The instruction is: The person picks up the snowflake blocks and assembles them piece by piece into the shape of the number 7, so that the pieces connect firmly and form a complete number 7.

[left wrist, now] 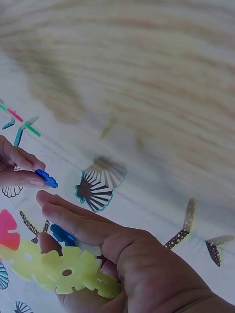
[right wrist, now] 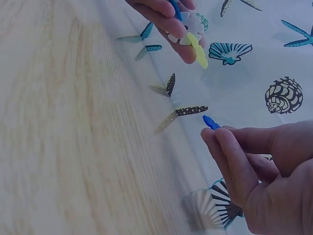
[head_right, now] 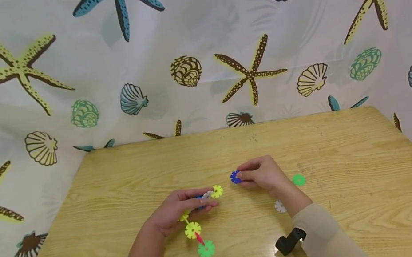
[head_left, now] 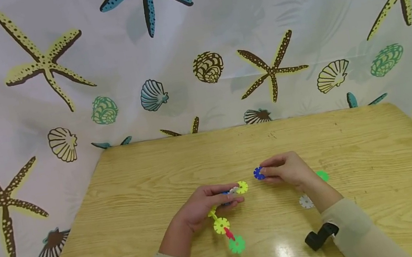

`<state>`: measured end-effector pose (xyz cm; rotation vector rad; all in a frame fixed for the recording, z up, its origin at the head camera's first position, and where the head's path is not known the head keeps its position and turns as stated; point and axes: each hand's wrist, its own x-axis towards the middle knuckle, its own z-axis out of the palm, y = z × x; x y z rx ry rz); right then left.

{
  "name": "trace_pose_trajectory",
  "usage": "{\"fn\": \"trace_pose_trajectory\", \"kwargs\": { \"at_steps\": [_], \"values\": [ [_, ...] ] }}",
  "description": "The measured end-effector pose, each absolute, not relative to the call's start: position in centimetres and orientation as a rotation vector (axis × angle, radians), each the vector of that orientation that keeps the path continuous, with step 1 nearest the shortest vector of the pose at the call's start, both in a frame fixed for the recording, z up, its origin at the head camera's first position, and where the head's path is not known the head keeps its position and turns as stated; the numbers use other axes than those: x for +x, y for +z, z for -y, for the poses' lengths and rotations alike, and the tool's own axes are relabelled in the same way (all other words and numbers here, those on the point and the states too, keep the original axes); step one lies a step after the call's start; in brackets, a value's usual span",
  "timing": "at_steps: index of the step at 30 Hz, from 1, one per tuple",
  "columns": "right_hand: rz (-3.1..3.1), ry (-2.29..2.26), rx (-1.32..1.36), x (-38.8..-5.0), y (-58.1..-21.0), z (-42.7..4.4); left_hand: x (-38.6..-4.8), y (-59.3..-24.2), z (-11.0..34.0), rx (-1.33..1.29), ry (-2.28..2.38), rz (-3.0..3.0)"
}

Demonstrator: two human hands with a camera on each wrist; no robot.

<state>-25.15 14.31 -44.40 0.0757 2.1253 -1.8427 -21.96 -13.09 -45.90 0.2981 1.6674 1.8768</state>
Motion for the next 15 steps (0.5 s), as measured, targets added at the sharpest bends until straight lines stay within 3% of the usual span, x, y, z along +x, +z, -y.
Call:
{"fn": "trace_pose_trajectory", "kwargs": {
  "at_steps": [15],
  "values": [
    [-2.006, -1.879, -0.048, -24.90, -44.32, -13.96, -22.11, -46.07, 13.03, 0.285, 1.943, -1.674]
  ]
}}
